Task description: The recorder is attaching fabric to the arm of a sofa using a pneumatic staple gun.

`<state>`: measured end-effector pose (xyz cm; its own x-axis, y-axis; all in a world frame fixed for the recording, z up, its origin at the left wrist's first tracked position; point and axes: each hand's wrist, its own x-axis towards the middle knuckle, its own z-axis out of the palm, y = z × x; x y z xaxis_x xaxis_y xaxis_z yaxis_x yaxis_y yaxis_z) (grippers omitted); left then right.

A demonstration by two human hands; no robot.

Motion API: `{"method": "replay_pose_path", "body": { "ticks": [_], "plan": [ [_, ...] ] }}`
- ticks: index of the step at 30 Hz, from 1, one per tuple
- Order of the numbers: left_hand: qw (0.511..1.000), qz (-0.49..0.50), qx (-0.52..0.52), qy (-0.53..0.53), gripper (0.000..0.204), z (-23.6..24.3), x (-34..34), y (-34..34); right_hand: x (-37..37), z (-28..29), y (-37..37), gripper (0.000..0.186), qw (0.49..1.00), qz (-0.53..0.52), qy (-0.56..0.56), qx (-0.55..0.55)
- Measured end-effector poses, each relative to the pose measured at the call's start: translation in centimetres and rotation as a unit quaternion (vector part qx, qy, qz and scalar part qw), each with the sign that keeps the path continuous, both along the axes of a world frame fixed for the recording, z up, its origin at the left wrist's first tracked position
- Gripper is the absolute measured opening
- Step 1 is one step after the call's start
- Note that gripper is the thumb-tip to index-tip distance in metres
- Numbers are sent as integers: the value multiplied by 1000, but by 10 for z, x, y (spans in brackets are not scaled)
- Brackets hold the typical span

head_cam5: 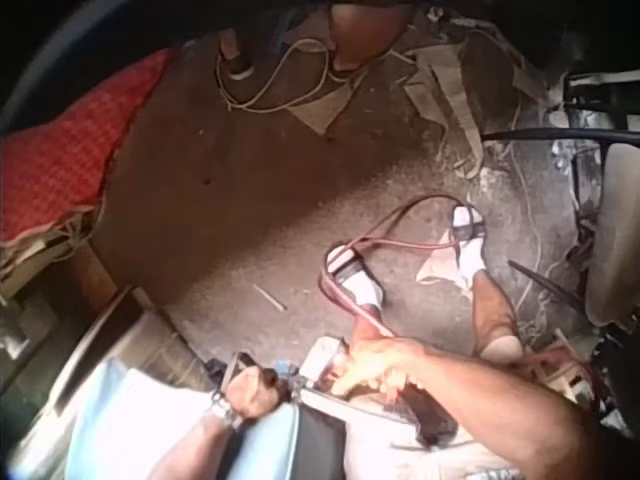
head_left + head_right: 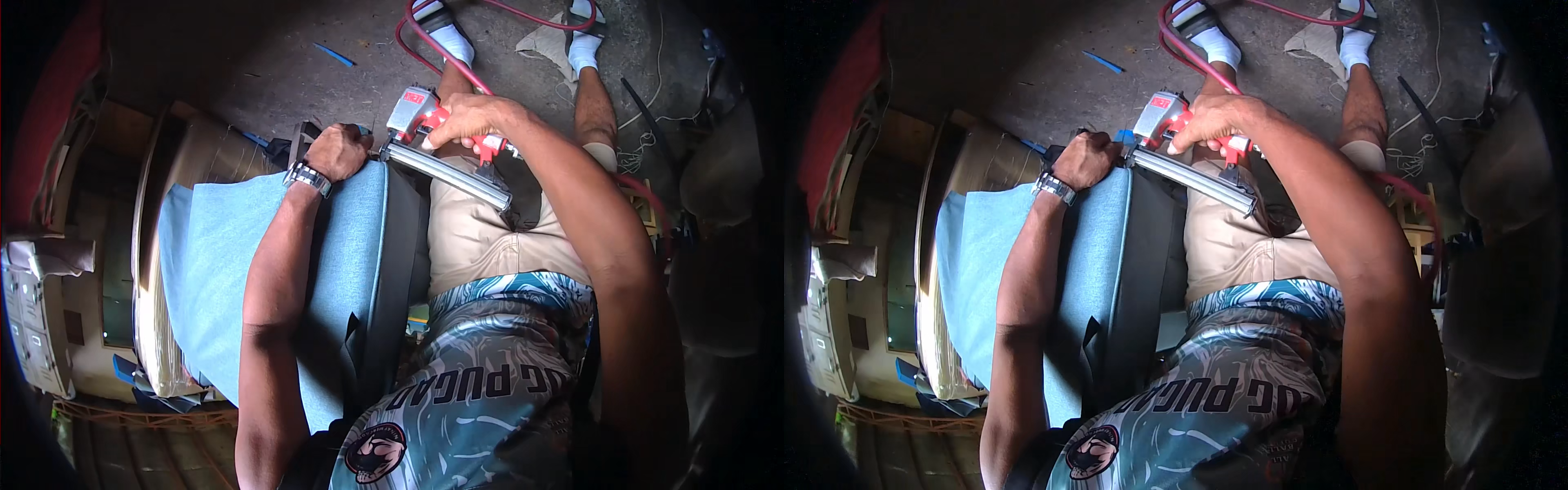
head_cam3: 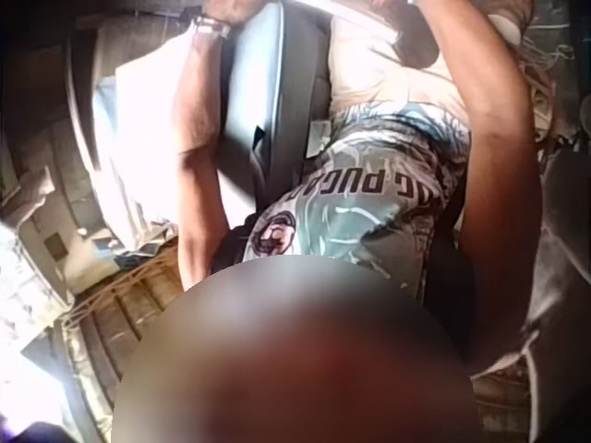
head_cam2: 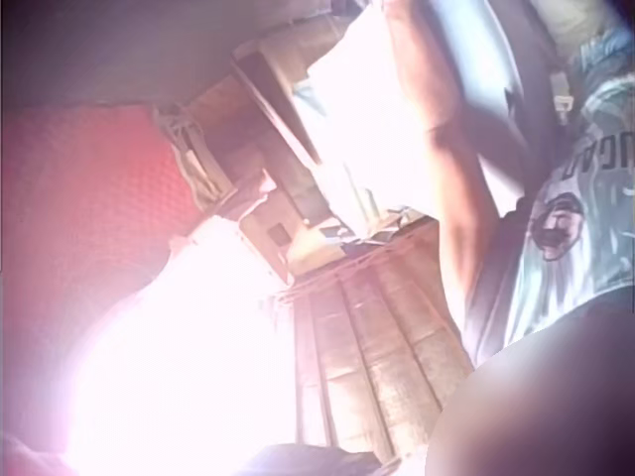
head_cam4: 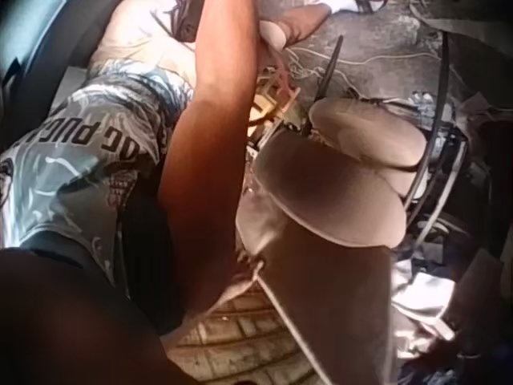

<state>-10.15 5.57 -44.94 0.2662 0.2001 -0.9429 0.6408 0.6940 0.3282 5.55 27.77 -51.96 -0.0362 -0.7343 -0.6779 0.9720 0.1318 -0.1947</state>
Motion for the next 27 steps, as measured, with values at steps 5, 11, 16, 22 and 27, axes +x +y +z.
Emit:
{"method": "replay_pose_path", "body": {
  "ticks": [5,11,16,22,27],
  "plan": [
    [993,80,15,83,28,-3,4,-11,2,-6,-2,39,999,-25,46,-15],
    [979,148,-34,136,28,6,4,4,-6,-10,5,42,992,33,122,22],
    [977,147,-32,152,27,15,-9,10,-9,-9,5,50,993,36,111,10],
    [971,180,20,153,27,13,-20,11,-9,-7,9,47,990,40,133,20],
    [959,187,26,211,26,13,-15,15,-9,-8,8,47,992,59,112,26]
  ]
}}
